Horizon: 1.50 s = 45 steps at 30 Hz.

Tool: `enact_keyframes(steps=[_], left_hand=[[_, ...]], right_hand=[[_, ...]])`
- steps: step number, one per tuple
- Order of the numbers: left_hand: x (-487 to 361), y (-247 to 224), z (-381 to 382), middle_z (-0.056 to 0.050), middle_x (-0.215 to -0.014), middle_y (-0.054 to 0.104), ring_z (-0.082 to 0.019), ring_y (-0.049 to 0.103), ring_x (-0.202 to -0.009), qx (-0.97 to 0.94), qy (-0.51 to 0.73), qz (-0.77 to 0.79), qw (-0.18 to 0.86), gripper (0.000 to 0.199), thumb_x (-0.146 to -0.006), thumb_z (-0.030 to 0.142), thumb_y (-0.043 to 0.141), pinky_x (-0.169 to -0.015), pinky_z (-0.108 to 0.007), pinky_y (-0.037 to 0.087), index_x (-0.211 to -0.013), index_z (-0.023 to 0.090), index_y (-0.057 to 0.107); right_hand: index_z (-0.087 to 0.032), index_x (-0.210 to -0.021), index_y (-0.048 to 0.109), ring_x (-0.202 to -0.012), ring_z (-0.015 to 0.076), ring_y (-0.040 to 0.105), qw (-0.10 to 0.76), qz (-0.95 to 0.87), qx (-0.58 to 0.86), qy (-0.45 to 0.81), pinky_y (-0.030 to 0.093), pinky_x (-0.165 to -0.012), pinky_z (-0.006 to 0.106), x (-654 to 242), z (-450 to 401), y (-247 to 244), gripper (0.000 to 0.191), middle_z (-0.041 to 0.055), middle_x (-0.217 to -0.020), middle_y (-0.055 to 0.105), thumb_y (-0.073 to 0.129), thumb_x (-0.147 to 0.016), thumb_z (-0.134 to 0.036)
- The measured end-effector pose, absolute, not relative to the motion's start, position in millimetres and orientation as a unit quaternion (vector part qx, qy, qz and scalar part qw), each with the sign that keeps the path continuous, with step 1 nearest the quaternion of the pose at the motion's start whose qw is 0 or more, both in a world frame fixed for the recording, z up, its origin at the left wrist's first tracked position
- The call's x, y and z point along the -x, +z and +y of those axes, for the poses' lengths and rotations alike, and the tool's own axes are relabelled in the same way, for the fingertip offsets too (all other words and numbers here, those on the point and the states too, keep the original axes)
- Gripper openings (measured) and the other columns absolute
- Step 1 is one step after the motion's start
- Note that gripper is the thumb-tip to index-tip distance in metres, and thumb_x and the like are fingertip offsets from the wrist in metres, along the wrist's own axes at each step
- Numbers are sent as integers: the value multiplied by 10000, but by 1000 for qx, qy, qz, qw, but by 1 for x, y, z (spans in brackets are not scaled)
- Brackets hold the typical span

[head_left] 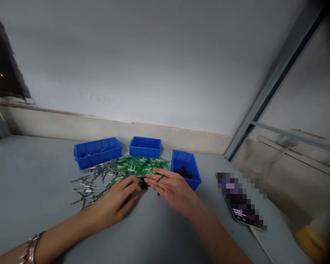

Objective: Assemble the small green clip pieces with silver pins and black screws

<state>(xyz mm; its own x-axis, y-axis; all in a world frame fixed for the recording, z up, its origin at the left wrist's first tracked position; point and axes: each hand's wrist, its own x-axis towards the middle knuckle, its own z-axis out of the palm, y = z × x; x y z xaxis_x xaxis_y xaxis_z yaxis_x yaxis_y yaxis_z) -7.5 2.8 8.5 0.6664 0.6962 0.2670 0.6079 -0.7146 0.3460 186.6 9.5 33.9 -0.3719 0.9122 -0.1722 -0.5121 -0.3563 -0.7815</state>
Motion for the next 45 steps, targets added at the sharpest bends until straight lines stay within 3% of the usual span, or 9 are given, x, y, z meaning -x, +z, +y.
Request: enact_keyframes(steps=[5, 12, 19, 27, 38, 45], left_hand=[[10, 6, 6, -36, -977, 505, -167, 495, -887, -903, 207, 365, 91, 158, -874, 172, 336, -798, -289, 407, -920, 202, 484], [13, 6, 10, -32, -935, 512, -163, 504, -841, -898, 218, 373, 87, 157, -876, 188, 340, -761, -274, 413, -898, 197, 495], [15, 3, 11, -35, -938, 508, -166, 498, -848, -897, 223, 372, 87, 162, -881, 203, 341, -766, -278, 408, -906, 193, 501], [14, 3, 10, -36, -947, 501, -169, 488, -858, -897, 211, 376, 99, 166, -891, 205, 324, -768, -295, 399, -900, 195, 489], [14, 7, 9, -45, -963, 494, -173, 485, -880, -898, 208, 373, 102, 169, -897, 205, 321, -783, -306, 404, -935, 194, 485], [15, 5, 10, -45, -961, 512, -175, 494, -865, -898, 220, 373, 76, 171, -886, 198, 338, -774, -298, 413, -941, 199, 499]], right_hand=[[-105, -960, 525, -893, 205, 625, 463, -329, 322, 758, 365, -950, 349, -186, 9, 35, 406, 93, -848, 676, 583, -563, -46], [-79, -1020, 493, -778, 216, 648, 438, -362, 320, 758, 410, -841, 364, -187, 9, 32, 457, 109, -805, 668, 568, -571, -44], [-103, -884, 546, -644, 167, 629, 448, -364, 301, 759, 431, -699, 316, -186, 8, 33, 267, 62, -702, 642, 573, -618, -87], [-109, -811, 557, -578, 137, 591, 458, -374, 290, 753, 436, -611, 285, -185, 9, 32, 201, 42, -638, 624, 543, -613, -86], [-126, -965, 499, -739, 177, 640, 457, -412, 299, 729, 434, -788, 333, -184, 7, 34, 378, 35, -759, 630, 586, -600, -79], [-161, -1062, 403, -657, 166, 640, 466, -470, 309, 682, 460, -672, 314, -183, 4, 37, 425, 17, -749, 610, 592, -681, -177]])
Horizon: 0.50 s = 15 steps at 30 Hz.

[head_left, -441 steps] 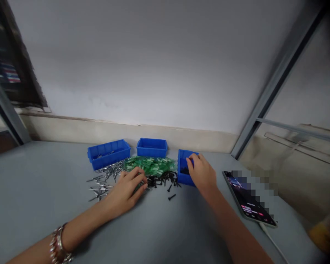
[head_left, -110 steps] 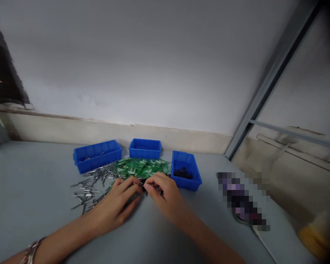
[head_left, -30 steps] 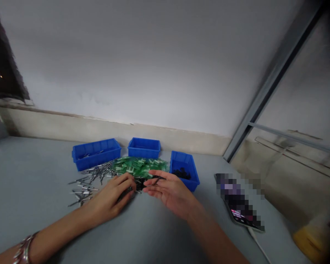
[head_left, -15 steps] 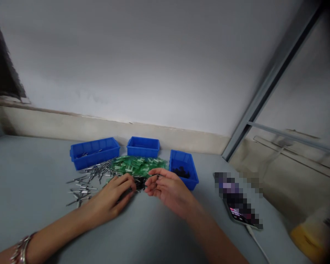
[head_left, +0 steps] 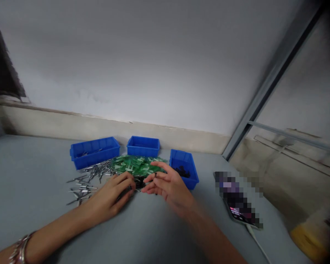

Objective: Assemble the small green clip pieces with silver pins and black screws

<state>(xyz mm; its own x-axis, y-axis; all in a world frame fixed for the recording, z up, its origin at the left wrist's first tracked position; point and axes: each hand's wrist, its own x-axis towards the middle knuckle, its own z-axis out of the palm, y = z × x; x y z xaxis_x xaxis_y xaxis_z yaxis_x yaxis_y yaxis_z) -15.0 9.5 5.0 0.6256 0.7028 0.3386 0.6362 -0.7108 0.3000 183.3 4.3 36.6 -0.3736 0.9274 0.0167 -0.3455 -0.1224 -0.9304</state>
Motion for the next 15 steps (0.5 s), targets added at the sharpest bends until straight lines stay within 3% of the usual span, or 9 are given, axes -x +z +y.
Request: enact_keyframes(steps=[7, 15], left_hand=[[14, 7, 10, -43, -960, 511, -175, 490, -875, -899, 206, 376, 88, 169, -888, 198, 331, -784, -299, 402, -929, 198, 495], [14, 7, 9, -45, -949, 518, -177, 497, -863, -900, 213, 370, 87, 162, -888, 204, 341, -782, -311, 412, -919, 193, 499]], right_hand=[[-178, -1012, 400, -605, 154, 631, 477, -523, 334, 623, 473, -610, 298, -182, 3, 39, 378, -8, -711, 596, 573, -677, -183], [-206, -908, 427, -606, 121, 579, 500, -676, 418, 344, 446, -582, 262, -185, 7, 29, 152, 13, -767, 548, 376, -783, -135]])
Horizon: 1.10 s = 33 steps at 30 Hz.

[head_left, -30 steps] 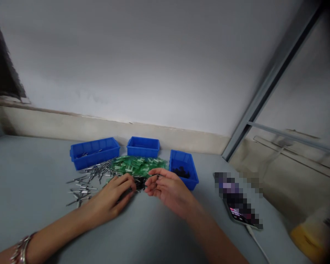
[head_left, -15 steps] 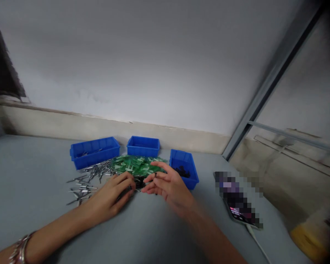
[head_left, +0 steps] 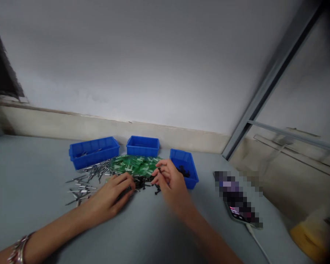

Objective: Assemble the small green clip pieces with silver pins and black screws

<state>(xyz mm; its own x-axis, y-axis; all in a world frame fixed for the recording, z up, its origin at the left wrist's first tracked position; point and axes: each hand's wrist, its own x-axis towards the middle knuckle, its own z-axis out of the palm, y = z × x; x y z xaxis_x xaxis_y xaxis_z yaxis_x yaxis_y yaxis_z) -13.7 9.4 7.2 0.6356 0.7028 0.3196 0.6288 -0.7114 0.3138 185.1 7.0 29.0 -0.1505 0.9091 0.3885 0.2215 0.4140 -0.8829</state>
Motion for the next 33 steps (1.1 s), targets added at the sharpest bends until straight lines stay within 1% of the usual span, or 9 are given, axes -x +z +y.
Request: enact_keyframes(steps=[4, 8, 11, 15, 18, 21, 26, 29, 33], left_hand=[[14, 5, 10, -47, -947, 519, -175, 491, -865, -900, 219, 367, 86, 159, -886, 202, 345, -784, -309, 413, -910, 193, 502], [15, 4, 9, -47, -957, 522, -176, 492, -864, -901, 221, 364, 84, 162, -884, 210, 348, -787, -309, 412, -915, 193, 506], [15, 5, 9, -40, -952, 515, -176, 495, -864, -900, 215, 371, 85, 159, -884, 208, 346, -785, -309, 408, -918, 199, 502], [14, 6, 8, -36, -929, 514, -171, 498, -851, -901, 209, 369, 93, 159, -886, 205, 338, -766, -298, 404, -901, 197, 495], [14, 6, 8, -35, -928, 521, -168, 498, -848, -902, 212, 363, 95, 159, -886, 212, 339, -768, -289, 399, -894, 196, 496], [14, 6, 9, -34, -921, 524, -167, 498, -845, -902, 211, 364, 94, 158, -889, 209, 333, -780, -288, 389, -892, 197, 491], [13, 5, 9, -28, -900, 518, -168, 501, -837, -904, 201, 365, 100, 153, -886, 193, 327, -776, -291, 382, -878, 198, 479], [13, 5, 9, -27, -894, 514, -170, 498, -831, -903, 193, 368, 105, 146, -884, 188, 327, -771, -301, 375, -874, 196, 473], [13, 5, 9, -28, -879, 513, -170, 496, -813, -906, 184, 366, 108, 156, -891, 185, 309, -753, -306, 369, -868, 194, 463]], right_hand=[[-203, -799, 476, -692, 142, 553, 472, -726, 474, 158, 411, -647, 274, -197, 12, 32, 203, 32, -771, 559, 323, -752, -77], [-185, -806, 522, -768, 181, 531, 446, -698, 560, 0, 374, -717, 310, -209, 20, 31, 257, 64, -782, 582, 317, -732, -49], [-174, -816, 546, -795, 196, 534, 400, -682, 610, -54, 347, -731, 318, -216, 26, 27, 284, 75, -773, 599, 312, -748, -27], [-174, -839, 575, -803, 226, 520, 302, -679, 662, -99, 309, -692, 335, -219, 27, 21, 285, 82, -780, 606, 362, -744, -10], [-176, -893, 582, -864, 264, 484, 273, -672, 674, -136, 296, -686, 360, -215, 26, 20, 269, 109, -831, 588, 398, -756, -35], [-177, -921, 578, -887, 269, 452, 294, -702, 635, -133, 317, -693, 373, -207, 23, 22, 264, 122, -889, 564, 394, -774, -56], [-163, -943, 552, -883, 223, 469, 320, -793, 518, -27, 380, -767, 358, -190, 14, 19, 306, 108, -896, 544, 337, -778, -22], [-156, -959, 560, -927, 234, 481, 274, -812, 516, 11, 390, -803, 374, -180, 7, 10, 345, 119, -924, 557, 336, -758, 13], [-106, -974, 588, -978, 299, 492, 187, -793, 578, 35, 401, -791, 420, -173, 1, 3, 411, 190, -985, 563, 318, -716, 66]])
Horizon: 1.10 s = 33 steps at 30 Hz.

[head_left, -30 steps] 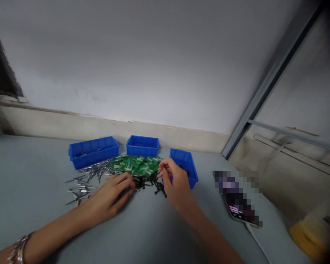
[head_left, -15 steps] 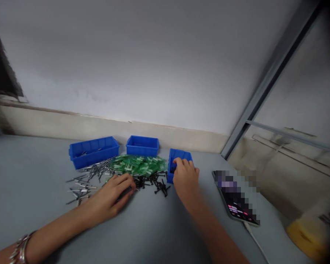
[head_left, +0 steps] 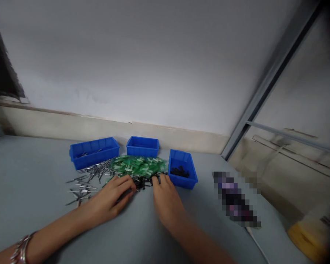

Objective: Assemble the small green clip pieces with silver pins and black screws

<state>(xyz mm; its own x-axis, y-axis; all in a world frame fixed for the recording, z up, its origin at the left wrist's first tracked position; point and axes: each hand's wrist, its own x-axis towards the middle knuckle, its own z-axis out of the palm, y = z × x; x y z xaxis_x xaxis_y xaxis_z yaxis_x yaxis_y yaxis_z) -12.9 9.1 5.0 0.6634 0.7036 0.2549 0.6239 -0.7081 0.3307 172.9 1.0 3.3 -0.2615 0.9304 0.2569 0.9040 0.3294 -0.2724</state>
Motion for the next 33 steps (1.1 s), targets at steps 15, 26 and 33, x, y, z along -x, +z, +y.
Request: enact_keyframes(steps=[15, 26, 33], left_hand=[[12, 6, 7, -23, -879, 528, -168, 501, -812, -902, 187, 371, 113, 162, -888, 191, 326, -761, -296, 368, -881, 192, 488], [12, 6, 8, -26, -865, 536, -168, 507, -800, -906, 192, 363, 105, 164, -880, 181, 327, -740, -285, 374, -873, 189, 490], [12, 7, 8, -27, -863, 535, -167, 507, -793, -907, 191, 359, 110, 169, -884, 185, 321, -734, -288, 375, -879, 188, 490]], right_hand=[[-119, -987, 581, -981, 233, 484, 118, -801, 587, 22, 410, -777, 324, -177, -2, 12, 423, 141, -984, 563, 305, -730, 72], [-132, -968, 575, -954, 226, 467, 144, -819, 555, 16, 384, -804, 318, -179, 0, 3, 449, 127, -955, 548, 298, -691, 88], [-129, -953, 579, -938, 231, 457, 135, -822, 553, 10, 377, -803, 350, -179, 4, 1, 459, 129, -939, 545, 300, -666, 95]])
